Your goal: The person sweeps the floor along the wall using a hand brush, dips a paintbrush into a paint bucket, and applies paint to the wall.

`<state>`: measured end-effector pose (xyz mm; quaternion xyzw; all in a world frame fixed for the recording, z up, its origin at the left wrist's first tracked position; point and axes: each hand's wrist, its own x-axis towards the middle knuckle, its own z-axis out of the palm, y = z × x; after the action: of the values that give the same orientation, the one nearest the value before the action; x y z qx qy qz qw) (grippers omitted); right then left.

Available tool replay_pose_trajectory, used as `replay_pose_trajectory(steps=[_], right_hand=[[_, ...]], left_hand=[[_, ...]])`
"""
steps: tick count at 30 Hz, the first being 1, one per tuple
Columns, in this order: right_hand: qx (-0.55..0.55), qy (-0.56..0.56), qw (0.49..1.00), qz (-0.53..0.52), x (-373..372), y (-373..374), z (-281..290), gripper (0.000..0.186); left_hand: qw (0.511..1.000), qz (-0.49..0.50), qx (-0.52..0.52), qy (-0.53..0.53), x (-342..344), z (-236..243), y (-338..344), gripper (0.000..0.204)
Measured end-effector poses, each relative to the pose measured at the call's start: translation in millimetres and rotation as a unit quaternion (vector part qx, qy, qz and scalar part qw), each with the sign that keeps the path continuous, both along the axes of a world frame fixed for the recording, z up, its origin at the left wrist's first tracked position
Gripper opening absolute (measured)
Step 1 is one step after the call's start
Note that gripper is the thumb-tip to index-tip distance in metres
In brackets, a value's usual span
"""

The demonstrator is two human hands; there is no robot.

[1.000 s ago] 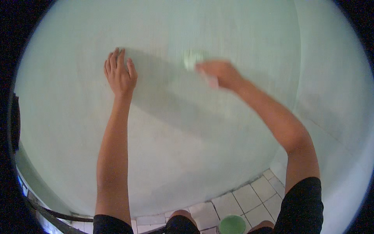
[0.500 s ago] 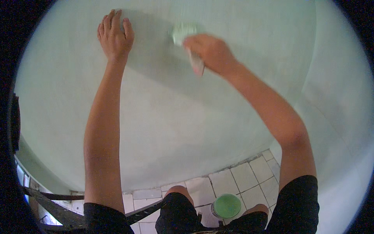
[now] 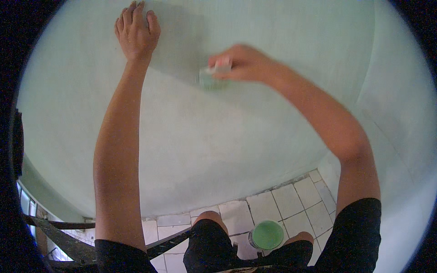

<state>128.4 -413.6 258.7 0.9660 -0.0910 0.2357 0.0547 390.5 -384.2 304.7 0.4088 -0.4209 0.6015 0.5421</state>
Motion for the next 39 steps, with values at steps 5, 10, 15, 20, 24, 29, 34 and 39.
replay_pose_trajectory(steps=[5,10,15,20,24,29,34,39], right_hand=[[-0.246,-0.106,0.964,0.003,-9.9,21.7,78.9,0.018],[-0.416,-0.121,0.900,-0.051,-10.7,2.1,33.6,0.026],[-0.253,0.004,0.967,-0.013,-17.7,7.8,-93.3,0.020],[-0.074,0.068,0.993,0.055,-19.4,26.8,-61.6,0.018],[0.010,-0.027,0.999,0.014,-2.9,-4.6,84.7,0.018],[-0.268,-0.190,0.945,-0.010,-3.0,3.9,174.9,0.015],[-0.447,-0.149,0.877,-0.093,-1.6,-5.7,90.9,0.021],[-0.281,-0.026,0.958,-0.056,-24.0,-2.3,-97.4,0.029]], left_hand=[[1.000,-0.014,0.017,0.009,2.2,-0.7,-0.4,0.038],[1.000,-0.008,0.008,0.010,5.9,1.5,-6.7,0.039],[0.999,0.009,-0.043,-0.033,5.7,2.5,-8.0,0.035],[0.998,-0.001,-0.055,-0.013,2.5,1.0,-3.0,0.035],[1.000,-0.013,-0.009,0.007,0.4,4.8,-6.4,0.035],[1.000,-0.016,-0.019,0.005,1.4,2.5,-9.9,0.034],[1.000,-0.007,-0.028,-0.003,7.7,1.4,-11.3,0.036],[1.000,0.006,-0.027,-0.013,13.0,0.4,-15.6,0.038]])
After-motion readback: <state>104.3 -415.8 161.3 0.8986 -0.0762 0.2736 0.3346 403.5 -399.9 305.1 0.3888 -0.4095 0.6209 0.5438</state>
